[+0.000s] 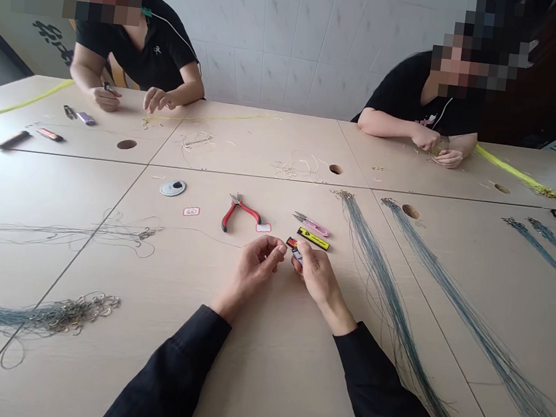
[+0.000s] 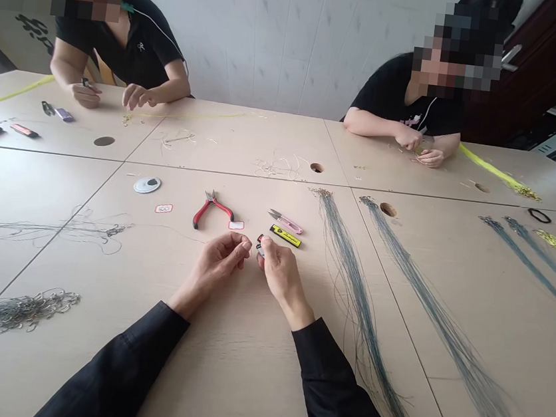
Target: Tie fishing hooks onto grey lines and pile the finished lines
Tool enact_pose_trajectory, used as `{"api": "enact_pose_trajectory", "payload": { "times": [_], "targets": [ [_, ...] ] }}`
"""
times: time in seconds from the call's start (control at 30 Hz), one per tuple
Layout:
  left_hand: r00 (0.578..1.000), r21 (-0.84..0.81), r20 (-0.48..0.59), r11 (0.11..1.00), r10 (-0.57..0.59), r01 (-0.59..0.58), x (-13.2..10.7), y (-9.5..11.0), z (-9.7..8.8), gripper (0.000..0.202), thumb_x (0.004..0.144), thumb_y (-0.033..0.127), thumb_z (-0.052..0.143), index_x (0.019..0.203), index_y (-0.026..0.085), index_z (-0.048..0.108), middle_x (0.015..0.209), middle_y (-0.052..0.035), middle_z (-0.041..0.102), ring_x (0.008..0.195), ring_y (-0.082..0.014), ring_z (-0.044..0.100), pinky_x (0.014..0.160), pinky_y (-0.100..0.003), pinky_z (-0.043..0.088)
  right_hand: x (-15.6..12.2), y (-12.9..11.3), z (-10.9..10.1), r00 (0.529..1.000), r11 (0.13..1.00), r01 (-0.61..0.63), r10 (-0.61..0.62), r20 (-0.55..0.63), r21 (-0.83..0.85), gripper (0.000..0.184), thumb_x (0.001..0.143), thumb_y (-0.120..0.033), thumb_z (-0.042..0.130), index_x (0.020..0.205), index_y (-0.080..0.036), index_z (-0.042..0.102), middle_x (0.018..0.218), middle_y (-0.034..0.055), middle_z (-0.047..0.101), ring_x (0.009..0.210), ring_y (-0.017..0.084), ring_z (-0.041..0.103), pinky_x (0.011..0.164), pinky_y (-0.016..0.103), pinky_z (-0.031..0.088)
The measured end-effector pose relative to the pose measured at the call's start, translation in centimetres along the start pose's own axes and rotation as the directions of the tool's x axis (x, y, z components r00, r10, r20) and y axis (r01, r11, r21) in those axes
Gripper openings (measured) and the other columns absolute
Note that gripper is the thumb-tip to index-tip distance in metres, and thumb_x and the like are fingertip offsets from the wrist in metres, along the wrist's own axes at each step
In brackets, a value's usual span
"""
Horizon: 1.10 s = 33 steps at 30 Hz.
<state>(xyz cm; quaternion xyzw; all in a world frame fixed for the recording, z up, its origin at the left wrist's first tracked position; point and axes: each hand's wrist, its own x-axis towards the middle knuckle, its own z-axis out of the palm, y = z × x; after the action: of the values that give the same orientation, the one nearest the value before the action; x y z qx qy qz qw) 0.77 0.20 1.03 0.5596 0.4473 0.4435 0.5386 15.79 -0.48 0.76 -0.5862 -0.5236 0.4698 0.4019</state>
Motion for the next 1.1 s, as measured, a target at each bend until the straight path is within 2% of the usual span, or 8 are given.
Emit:
{"api": "enact_pose_trajectory", "payload": {
  "times": [0.2, 0.8, 1.0, 1.1],
  "targets": [
    [1.0, -0.017, -0.004, 1.0, -0.005, 0.005, 0.07, -0.17, 0.1, 0.035, 0.087, 0.05, 0.064, 0.085, 0.015, 0.064, 0.074, -0.0008, 0.06, 0.06, -0.0098, 0.05, 0.057, -0.021, 0.042, 0.04, 0.13, 0.38, 0.999, 1.0, 0.026, -0.026, -0.024, 0.007, 0.057, 0.098, -0.054, 0.033, 0.052, -0.021, 0.036, 0.047, -0.0029, 0.034, 0.046, 0.01, 0.03, 0.05, 0.028, 0.025],
    [1.0, 0.01, -0.007, 1.0, -0.008, 0.008, 0.01, 0.03, 0.16, 0.032, 0.088, 0.046, 0.064, 0.085, 0.015, 0.065, 0.072, -0.001, 0.06, 0.059, -0.01, 0.049, 0.055, -0.021, 0.041, 0.21, 0.51, 0.39, 0.999, 0.999, 0.042, -0.041, -0.033, 0.007, 0.045, 0.093, -0.043, 0.039, 0.053, -0.021, 0.039, 0.048, -0.0035, 0.037, 0.047, 0.01, 0.032, 0.049, 0.027, 0.027],
    [1.0, 0.008, -0.018, 1.0, -0.015, 0.015, -0.05, 0.07, 0.15, 0.034, 0.087, 0.049, 0.064, 0.083, 0.015, 0.066, 0.073, -0.0013, 0.061, 0.059, -0.0101, 0.05, 0.055, -0.021, 0.041, 0.08, 0.44, 0.4, 1.0, 0.999, 0.005, -0.004, -0.025, 0.052, 0.055, 0.096, -0.055, 0.034, 0.052, -0.022, 0.035, 0.048, -0.0044, 0.031, 0.044, 0.01, 0.025, 0.046, 0.028, 0.024],
    [1.0, 0.003, -0.018, 1.0, -0.007, 0.007, -0.01, -0.05, 0.14, 0.034, 0.087, 0.049, 0.065, 0.083, 0.015, 0.066, 0.072, -0.0012, 0.062, 0.058, -0.0102, 0.05, 0.055, -0.022, 0.042, 0.12, 0.46, 0.41, 0.999, 0.999, 0.039, -0.039, -0.02, 0.002, 0.055, 0.096, -0.054, 0.034, 0.052, -0.022, 0.037, 0.047, -0.0039, 0.034, 0.045, 0.01, 0.03, 0.048, 0.028, 0.026]
  ]
}}
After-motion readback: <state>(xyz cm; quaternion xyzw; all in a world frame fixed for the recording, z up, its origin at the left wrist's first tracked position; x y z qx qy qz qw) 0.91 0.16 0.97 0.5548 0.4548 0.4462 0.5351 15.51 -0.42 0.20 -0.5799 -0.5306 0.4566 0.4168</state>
